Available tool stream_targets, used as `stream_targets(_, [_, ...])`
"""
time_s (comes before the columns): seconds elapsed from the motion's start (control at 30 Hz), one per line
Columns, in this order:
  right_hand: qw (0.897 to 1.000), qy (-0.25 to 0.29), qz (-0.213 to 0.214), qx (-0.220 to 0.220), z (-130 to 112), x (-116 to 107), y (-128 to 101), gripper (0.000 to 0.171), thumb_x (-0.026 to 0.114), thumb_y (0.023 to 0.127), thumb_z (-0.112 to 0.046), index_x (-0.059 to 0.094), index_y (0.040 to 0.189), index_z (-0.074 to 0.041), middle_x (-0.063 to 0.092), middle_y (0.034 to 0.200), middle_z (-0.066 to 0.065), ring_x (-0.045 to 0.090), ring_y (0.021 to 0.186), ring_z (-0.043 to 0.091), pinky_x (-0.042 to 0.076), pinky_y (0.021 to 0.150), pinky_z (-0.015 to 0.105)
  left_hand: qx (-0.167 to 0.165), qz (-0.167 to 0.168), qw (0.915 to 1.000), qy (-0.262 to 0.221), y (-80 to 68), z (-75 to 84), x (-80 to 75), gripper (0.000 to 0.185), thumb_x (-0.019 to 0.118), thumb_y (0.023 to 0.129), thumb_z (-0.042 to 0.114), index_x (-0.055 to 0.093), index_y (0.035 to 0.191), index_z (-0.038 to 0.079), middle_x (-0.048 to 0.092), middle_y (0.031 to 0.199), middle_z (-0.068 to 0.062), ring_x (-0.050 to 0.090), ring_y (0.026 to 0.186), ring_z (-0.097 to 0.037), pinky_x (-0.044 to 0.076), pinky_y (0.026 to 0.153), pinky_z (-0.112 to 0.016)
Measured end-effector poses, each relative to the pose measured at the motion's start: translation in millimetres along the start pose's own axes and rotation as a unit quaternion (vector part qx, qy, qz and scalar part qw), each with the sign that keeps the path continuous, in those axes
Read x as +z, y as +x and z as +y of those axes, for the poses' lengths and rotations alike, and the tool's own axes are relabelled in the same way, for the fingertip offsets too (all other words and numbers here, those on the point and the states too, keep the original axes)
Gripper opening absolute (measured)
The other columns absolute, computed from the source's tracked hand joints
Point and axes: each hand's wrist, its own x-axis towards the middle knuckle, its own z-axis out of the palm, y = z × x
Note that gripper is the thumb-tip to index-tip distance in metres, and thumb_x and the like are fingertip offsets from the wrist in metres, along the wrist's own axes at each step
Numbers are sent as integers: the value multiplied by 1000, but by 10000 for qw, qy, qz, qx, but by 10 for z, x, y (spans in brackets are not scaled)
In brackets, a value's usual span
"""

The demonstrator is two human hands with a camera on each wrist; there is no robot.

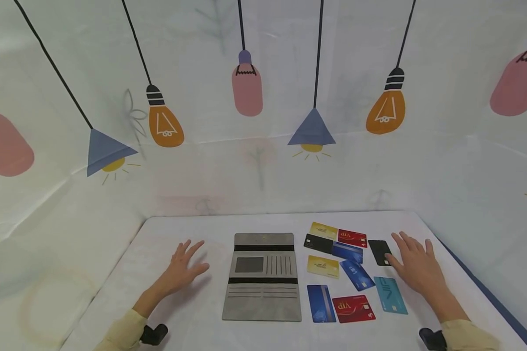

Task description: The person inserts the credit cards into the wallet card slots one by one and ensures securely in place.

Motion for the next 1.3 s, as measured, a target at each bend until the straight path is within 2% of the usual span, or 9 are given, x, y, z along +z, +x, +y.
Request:
stream_targets(0.13, [9997,218,-48,-48,-145,17,47,67,68,90,-25,39,141,7,40,137,40,37,125,56,2,113,70,63,-27,9997,-252,-22,29,45,76,66,90,48,39,151,13,19,159,-30,7,147,-52,5,112,-72])
stream_targets(0.2, [9993,350,-145,-58,-225,26,74,67,69,90,-26,40,140,7,40,137,40,38,125,56,10,111,72,-32,-73,9992,-397,-30,45,72,77,66,90,49,38,152,13,19,159,-29,7,147,-51,8,112,-72])
stream_targets(0.3, [9964,690,-478,65,-361,38,111,69,66,93,-31,38,142,7,40,137,40,38,124,58,26,103,74,-264,-157,9966,-759,-35,73,114,78,66,91,49,36,153,12,18,160,-28,6,148,-48,11,111,-73])
stream_targets(0.43, [9886,1040,-1030,346,-531,91,144,74,63,95,-39,35,144,9,40,136,40,42,119,59,40,92,72,-455,-234,9914,-1205,-24,126,176,78,64,92,49,34,154,12,19,160,-27,6,149,-47,6,113,-70])
stream_targets(0.53, [9841,1178,-1268,401,-638,165,157,74,64,94,-38,35,144,8,41,136,39,43,119,57,42,92,71,-389,-229,9904,-1309,-20,160,231,77,64,92,48,35,153,11,22,159,-27,7,149,-47,-2,114,-68])
stream_targets(0.73, [9824,1377,-1254,156,-870,292,137,65,68,92,-36,45,140,2,47,135,34,46,119,55,45,88,70,-333,-393,9834,-1739,-50,191,285,73,66,92,41,38,152,11,28,158,-23,3,149,-49,-13,112,-66])
stream_targets(0.83, [9803,1468,-1317,64,-970,355,125,60,69,92,-35,52,137,-1,50,135,31,47,121,54,44,91,69,-276,-544,9792,-1935,-63,200,294,72,68,91,39,39,151,13,27,159,-24,-1,149,-48,-18,111,-65])
stream_targets(1.03, [9759,1578,-1508,46,-1073,421,133,62,70,89,-41,57,134,-1,49,137,32,41,126,55,38,96,72,54,-623,9860,-1544,-54,232,351,71,70,89,41,42,150,16,23,158,-29,-2,148,-50,-17,110,-67])
stream_targets(1.3, [9773,1539,-1453,30,-1112,449,119,67,74,83,-47,60,131,-2,45,136,34,39,123,55,37,95,74,322,-592,9911,-1148,-40,272,388,74,73,85,46,47,147,17,21,157,-33,1,147,-53,-10,112,-68])
